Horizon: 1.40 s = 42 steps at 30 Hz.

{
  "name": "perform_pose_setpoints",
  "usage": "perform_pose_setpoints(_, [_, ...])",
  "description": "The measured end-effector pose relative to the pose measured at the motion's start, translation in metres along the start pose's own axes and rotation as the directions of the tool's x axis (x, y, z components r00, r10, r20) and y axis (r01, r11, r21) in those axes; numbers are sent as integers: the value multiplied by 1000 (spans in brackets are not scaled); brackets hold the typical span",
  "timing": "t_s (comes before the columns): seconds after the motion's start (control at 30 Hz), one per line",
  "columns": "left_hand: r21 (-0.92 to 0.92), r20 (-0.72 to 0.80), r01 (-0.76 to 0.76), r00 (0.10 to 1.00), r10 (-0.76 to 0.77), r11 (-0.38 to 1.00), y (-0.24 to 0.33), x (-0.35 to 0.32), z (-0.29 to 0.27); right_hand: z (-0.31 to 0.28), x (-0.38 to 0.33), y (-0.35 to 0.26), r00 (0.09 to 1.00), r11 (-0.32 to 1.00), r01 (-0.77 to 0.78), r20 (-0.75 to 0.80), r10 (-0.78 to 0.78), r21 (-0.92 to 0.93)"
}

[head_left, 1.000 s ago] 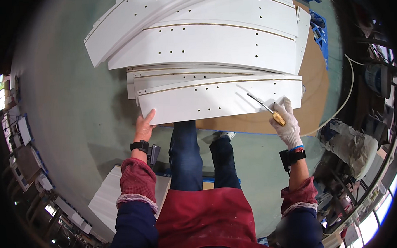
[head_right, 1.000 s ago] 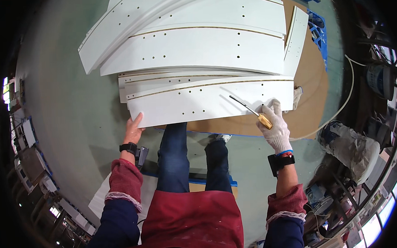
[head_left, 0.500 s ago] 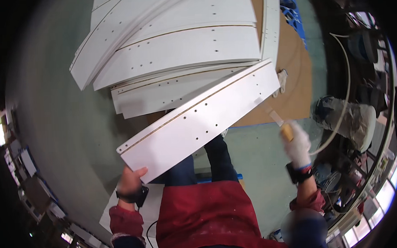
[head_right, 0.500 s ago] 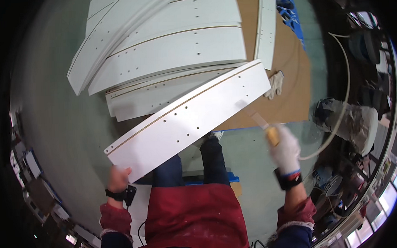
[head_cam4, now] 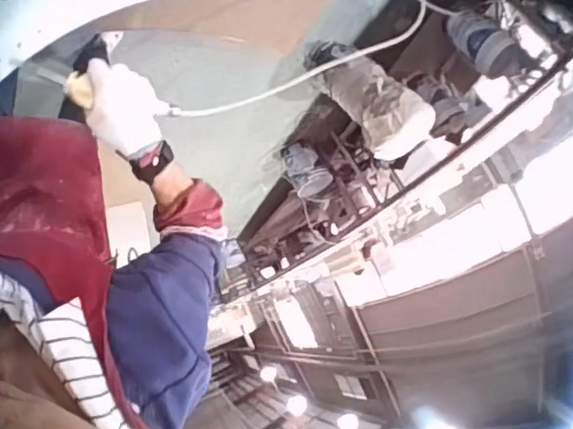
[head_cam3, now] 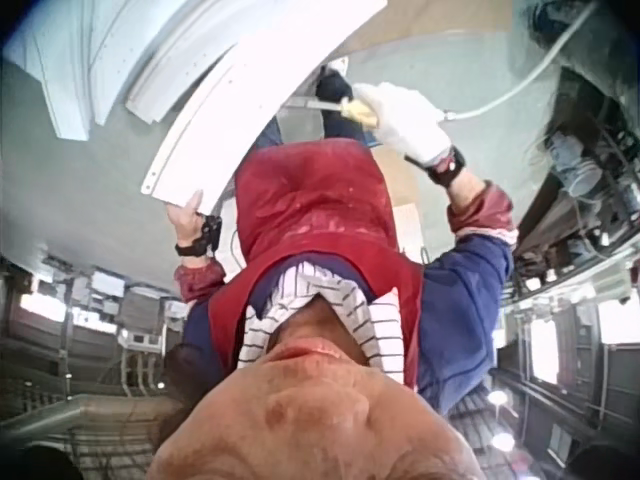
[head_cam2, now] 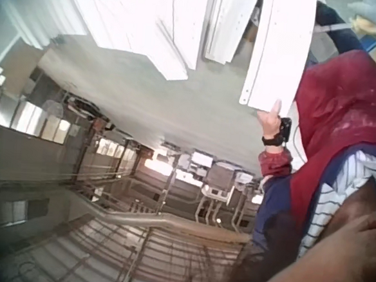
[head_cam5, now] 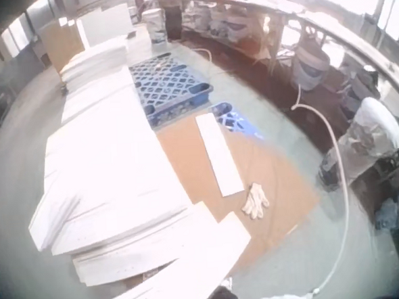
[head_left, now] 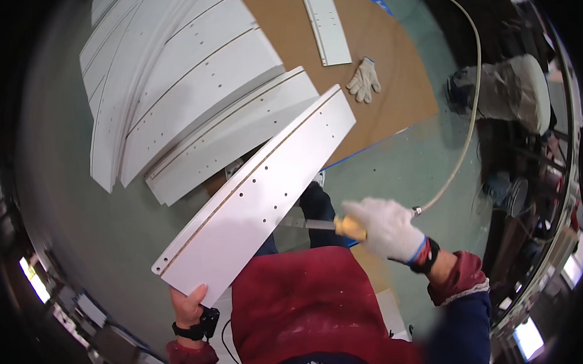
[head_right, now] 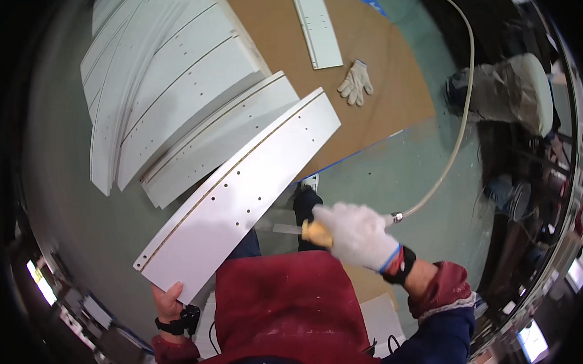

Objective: The person repeatedly picks up white rectangular panels with pre-drilled holes from a stack on a workbench. They use a screwdriver to tap the edges of each panel before placing it back onto the stack. The person handles the panels one at a time in a repetitive cycle throughout the video.

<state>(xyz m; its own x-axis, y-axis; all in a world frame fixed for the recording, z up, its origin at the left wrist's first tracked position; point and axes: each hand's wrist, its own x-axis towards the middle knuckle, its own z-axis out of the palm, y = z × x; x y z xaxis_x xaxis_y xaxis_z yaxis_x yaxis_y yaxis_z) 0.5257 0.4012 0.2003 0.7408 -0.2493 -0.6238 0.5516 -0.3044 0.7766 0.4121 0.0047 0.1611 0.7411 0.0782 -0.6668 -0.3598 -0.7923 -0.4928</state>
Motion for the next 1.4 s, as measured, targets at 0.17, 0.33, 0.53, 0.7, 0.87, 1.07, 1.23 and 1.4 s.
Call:
perform_pose_setpoints(0.17, [105, 7, -96, 995, 96, 990, 7, 3, 7, -6, 0, 51, 808, 926, -345, -452, 377, 156])
perform_pose_setpoints(0.33, [268, 86, -133, 990, 114, 954, 24, 2, 21, 8, -19, 28, 862, 955, -55, -469, 194, 293])
perform_pose_setpoints(0.53, [533, 680, -640, 713, 171, 553, 79, 8, 44, 3, -48, 41, 975, 974, 179, -154, -158, 136])
perform_pose_setpoints(0.7, [385, 921, -905, 365, -135, 180, 97, 2, 60, 18, -54, 38, 986, 984, -162, 18, 163, -72])
perform_pose_setpoints(0.87, [218, 915, -975, 187, -358, 49, 86, -15, 55, 25, -49, 30, 968, 986, 115, 209, -138, 120])
perform_pose_setpoints(1.07, [513, 838, -739, 541, -71, 437, 75, -11, 35, 36, -44, 45, 981, 1000, 10, 194, -5, -25])
perform_pose_setpoints(1.23, [717, 463, -228, 862, -206, 659, 89, -4, -3, 61, -44, 101, 914, 963, -268, -325, 245, -26])
perform_pose_setpoints(1.4, [327, 188, 225, 937, -296, 918, 85, -31, -28, 91, -80, 179, 787, 939, -307, -513, 342, 155])
